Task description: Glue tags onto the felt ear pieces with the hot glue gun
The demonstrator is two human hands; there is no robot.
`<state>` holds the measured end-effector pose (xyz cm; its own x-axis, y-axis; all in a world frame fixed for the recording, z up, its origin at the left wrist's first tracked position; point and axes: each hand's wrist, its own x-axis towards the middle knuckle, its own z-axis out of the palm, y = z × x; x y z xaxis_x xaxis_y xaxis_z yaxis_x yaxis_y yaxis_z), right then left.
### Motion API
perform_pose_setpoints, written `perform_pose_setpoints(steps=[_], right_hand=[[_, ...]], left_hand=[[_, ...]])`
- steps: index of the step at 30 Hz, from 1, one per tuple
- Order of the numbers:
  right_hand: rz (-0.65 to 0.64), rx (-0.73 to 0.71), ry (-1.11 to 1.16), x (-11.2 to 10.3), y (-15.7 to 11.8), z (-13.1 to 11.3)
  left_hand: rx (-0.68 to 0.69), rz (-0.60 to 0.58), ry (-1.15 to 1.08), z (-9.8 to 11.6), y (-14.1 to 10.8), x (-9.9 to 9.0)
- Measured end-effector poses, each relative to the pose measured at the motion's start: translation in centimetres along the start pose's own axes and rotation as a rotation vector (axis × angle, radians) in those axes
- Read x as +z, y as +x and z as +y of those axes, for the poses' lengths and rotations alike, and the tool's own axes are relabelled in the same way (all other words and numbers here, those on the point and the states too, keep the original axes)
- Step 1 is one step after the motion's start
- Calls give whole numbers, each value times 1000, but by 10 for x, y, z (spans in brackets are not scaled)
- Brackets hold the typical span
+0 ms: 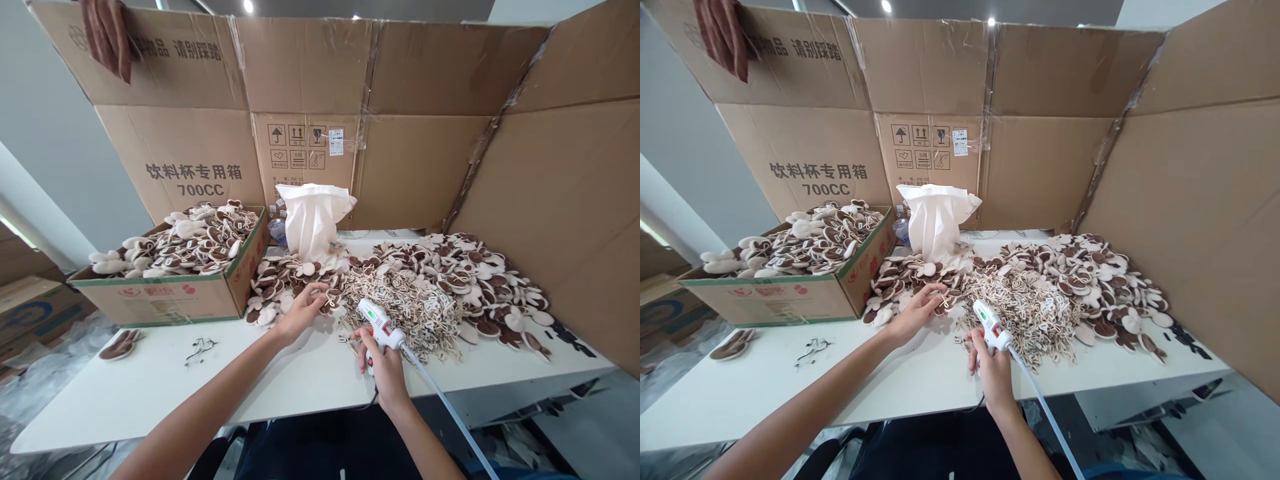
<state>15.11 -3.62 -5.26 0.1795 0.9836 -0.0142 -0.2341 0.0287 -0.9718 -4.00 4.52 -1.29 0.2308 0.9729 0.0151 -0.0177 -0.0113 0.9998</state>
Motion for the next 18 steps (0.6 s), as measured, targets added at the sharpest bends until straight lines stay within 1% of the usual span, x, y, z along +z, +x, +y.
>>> perform_pose_setpoints(steps=[3,8,14,18], right_hand=[[-6,5,5,0,-1,-1],[-17,-3,-3,0,-1,-1],[-16,3,-9,-1,0,-1],[-38,-12,9,-2,1,2]], left_hand=[[-27,-29,-64,-4,-2,4],[7,-92,-93,-9,-3,12],[14,-81,-83,-14,-2,15],[14,-69,-138,-21,0,16]])
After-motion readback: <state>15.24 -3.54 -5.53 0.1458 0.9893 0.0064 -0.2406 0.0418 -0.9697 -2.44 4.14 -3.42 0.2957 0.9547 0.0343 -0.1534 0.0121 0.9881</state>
